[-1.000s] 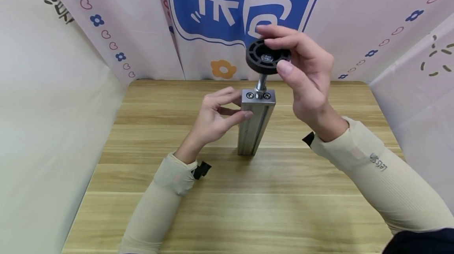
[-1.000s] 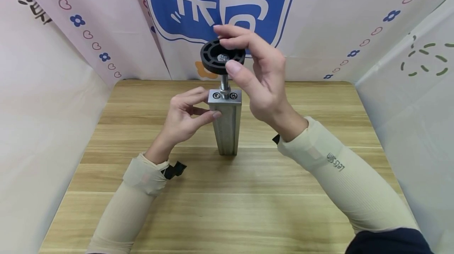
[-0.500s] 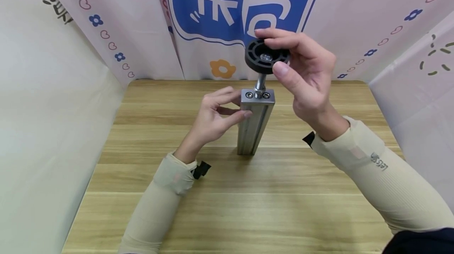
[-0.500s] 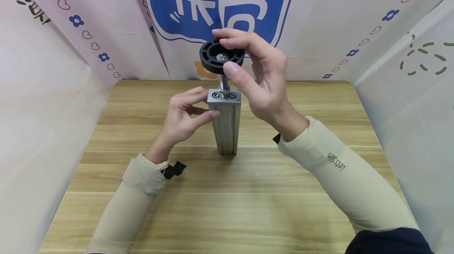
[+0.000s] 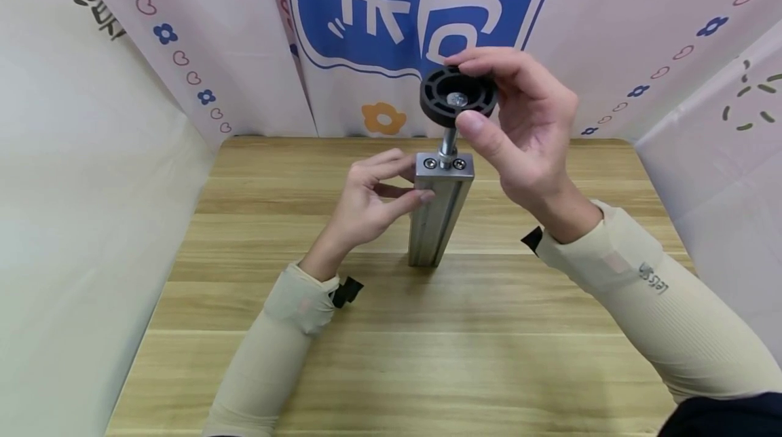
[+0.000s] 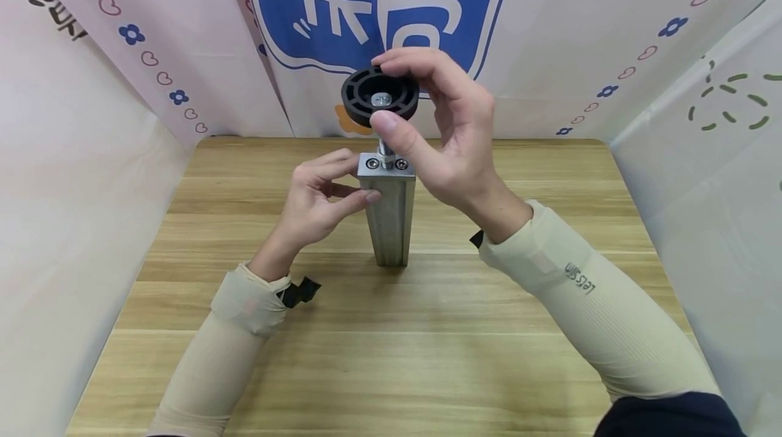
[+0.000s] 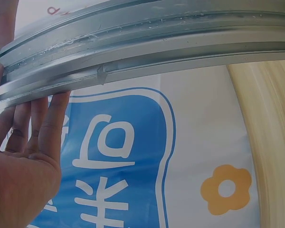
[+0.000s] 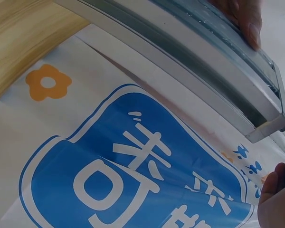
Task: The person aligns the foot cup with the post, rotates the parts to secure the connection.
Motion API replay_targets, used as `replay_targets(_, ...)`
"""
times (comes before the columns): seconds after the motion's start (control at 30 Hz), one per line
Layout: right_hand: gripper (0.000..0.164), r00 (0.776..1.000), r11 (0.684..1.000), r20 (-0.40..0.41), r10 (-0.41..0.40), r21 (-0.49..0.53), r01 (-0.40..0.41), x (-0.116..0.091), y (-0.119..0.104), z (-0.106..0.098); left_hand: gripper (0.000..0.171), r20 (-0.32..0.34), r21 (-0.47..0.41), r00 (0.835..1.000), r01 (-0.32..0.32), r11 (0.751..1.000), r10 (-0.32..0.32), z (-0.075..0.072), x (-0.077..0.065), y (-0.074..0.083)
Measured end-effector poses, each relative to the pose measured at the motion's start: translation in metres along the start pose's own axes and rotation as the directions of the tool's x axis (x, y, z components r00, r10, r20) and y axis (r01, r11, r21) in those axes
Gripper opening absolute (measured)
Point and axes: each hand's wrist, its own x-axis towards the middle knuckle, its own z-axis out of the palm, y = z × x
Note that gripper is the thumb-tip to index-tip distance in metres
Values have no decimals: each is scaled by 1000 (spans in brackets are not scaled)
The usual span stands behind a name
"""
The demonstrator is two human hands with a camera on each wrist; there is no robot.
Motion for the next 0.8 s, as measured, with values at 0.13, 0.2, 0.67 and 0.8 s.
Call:
replay_targets(0.13,54,1000,1000,2,12,-2,-12,0,0,0,36,3,5,1000,-4,1000,4,0,0,0)
replay_targets(0.2,56,1000,1000,1,13,-4,-13,0,1,0,37,4,6,1000,-1,1000,1,0,0,0)
replay_targets(0.67,78,999,1000,-43,28,-10,-29,-1,2,2,36,5,4,1000,14,1000,-14,0,0,0)
replay_targets(0.8,51,1000,1000,-12,16,2,-16,-1,1,1,37,3,-1,1000,14,1000,-14,0,0,0)
